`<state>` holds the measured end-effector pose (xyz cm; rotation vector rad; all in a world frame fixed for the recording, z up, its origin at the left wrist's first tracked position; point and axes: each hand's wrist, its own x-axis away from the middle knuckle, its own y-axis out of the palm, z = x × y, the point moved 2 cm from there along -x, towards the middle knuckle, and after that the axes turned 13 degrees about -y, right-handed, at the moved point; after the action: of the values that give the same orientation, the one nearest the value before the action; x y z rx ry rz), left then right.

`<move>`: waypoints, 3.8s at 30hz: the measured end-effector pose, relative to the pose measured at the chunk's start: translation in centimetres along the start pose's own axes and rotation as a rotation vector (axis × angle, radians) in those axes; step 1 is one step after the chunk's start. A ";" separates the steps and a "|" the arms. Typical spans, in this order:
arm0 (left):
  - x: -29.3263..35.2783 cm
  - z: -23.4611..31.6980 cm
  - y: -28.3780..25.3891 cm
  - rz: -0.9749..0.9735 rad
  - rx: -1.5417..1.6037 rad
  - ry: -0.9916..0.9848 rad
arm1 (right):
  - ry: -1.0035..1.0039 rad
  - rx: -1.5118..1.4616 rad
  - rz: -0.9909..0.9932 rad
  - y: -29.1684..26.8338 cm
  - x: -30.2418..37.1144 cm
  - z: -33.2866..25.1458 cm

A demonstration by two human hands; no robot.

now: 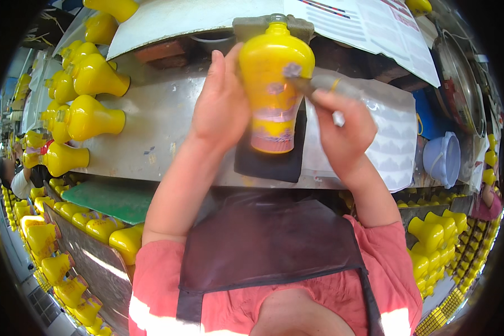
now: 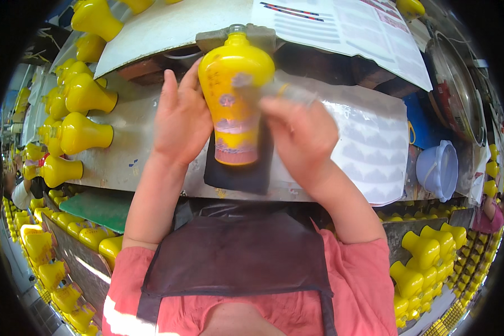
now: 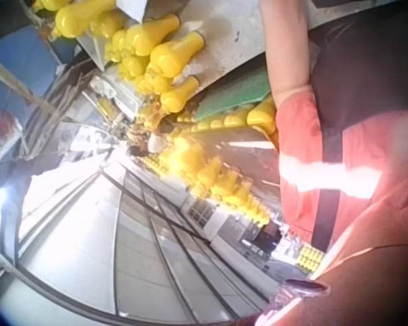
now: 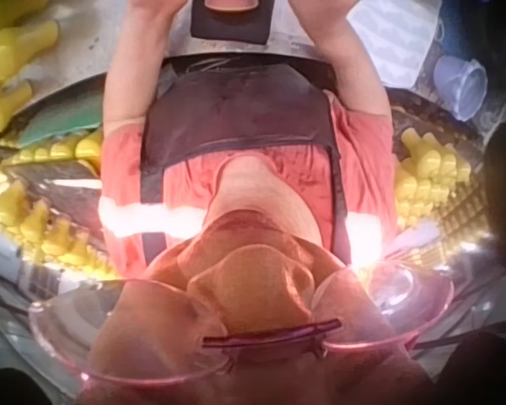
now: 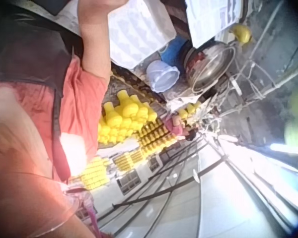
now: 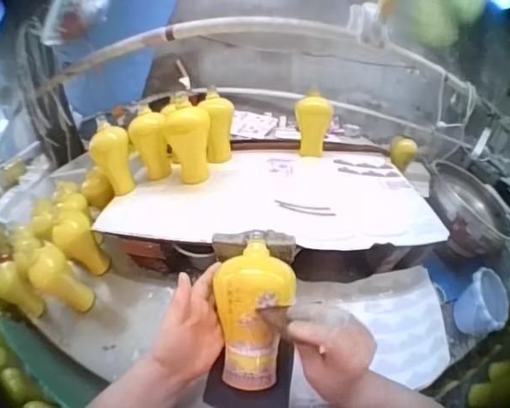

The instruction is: The person picks up a yellow ceramic vase and applies a decorative paper label to its surface. They smooth the label with their fingers and a small tool, then place the finished vase on a nearby rack.

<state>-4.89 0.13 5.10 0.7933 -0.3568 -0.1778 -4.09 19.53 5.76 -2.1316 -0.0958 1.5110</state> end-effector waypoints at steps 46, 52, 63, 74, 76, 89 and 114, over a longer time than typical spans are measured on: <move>-0.8 -0.6 -1.0 0.431 -1.185 0.600 | 0.025 0.004 -0.305 0.8 -10.1 3.2; -3.2 1.1 1.4 0.458 -1.098 0.489 | 0.117 0.054 -0.330 2.0 -10.8 5.6; -4.3 1.0 -1.1 0.314 -0.856 0.527 | 0.200 -0.005 -0.374 2.3 -11.5 6.7; -4.5 2.2 0.8 0.420 -1.007 0.421 | 0.172 0.057 -0.031 -0.1 -9.8 5.7; -4.8 2.1 0.2 0.408 -0.983 0.440 | 0.121 0.064 -0.004 -0.8 -8.9 4.9; -4.2 1.5 0.7 0.469 -1.046 0.542 | 0.854 -0.413 -0.069 -1.4 -6.8 4.2; -4.1 1.4 -0.3 0.342 -0.556 0.301 | 0.064 0.034 -0.197 -2.0 -8.5 2.3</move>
<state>-9.24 0.24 4.77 0.1955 -0.1396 0.1609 -8.90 19.17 13.41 -2.0753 -0.2484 1.3213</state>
